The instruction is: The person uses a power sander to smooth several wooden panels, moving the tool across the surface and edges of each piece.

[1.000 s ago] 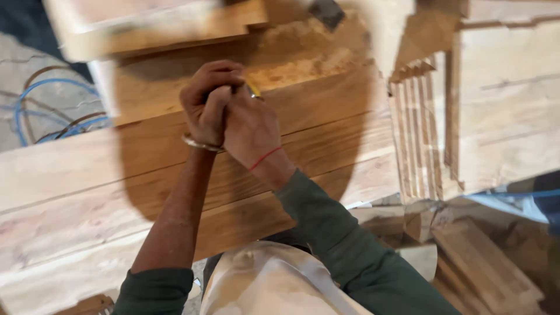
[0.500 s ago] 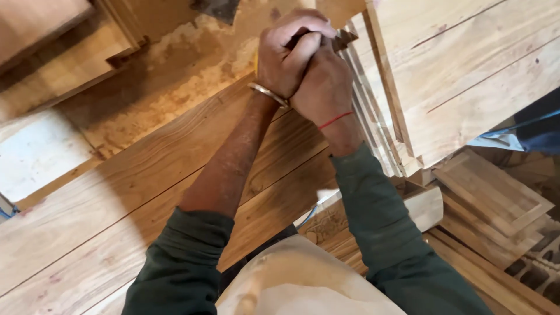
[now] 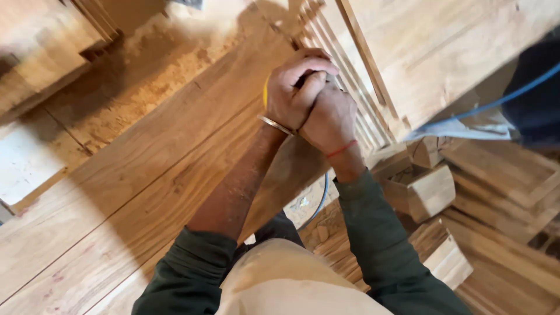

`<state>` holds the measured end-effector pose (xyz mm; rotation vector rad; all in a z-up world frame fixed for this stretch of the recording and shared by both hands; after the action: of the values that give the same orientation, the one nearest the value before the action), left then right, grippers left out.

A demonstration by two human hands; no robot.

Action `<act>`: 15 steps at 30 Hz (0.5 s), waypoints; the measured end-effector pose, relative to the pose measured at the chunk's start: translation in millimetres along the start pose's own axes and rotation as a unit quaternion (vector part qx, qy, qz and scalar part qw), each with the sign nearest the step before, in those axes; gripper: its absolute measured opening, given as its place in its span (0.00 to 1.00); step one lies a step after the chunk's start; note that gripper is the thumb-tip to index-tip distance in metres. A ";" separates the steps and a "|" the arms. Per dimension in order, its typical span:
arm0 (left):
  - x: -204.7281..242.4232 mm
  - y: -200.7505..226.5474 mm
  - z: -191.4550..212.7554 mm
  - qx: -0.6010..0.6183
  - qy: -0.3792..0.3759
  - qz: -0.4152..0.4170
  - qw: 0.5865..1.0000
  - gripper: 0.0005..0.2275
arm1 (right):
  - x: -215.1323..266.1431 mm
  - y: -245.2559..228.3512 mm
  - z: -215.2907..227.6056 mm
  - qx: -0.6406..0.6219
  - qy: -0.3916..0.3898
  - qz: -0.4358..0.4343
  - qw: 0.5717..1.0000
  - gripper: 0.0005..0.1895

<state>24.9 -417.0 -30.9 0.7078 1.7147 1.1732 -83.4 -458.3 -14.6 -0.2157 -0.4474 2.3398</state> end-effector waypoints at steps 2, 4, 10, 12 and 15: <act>18.3 7.6 -18.1 0.006 -0.028 0.029 0.999 0.08 | 30.8 6.7 6.0 0.031 -0.013 -0.029 0.999 0.18; 38.9 16.7 -35.2 0.010 -0.042 0.001 0.999 0.07 | 61.7 9.1 13.6 0.048 -0.006 -0.030 0.998 0.18; 110.8 47.7 -40.6 0.015 -0.063 -0.012 0.998 0.06 | 141.4 -15.2 7.4 0.065 0.015 0.002 0.998 0.17; 137.7 61.7 -23.4 0.015 -0.054 -0.012 0.998 0.06 | 161.7 -38.7 -10.3 0.102 -0.033 -0.059 0.992 0.14; 186.5 84.5 14.5 0.019 -0.051 0.031 0.998 0.08 | 195.7 -88.7 -37.6 0.033 -0.025 -0.037 0.998 0.09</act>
<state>-43.1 -223.5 -22.1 0.8362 1.6435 1.1286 -156.9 -253.1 -20.7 -0.1090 -0.3945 2.2879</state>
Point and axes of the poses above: each hand's wrist, its own x-axis away from the middle knuckle, its own z-axis out of the back of the hand, y = z × x, the point moved 1 cm from there along -x, towards the middle knuckle, and after that the axes turned 5 degrees about -y, right-handed, at the moved point
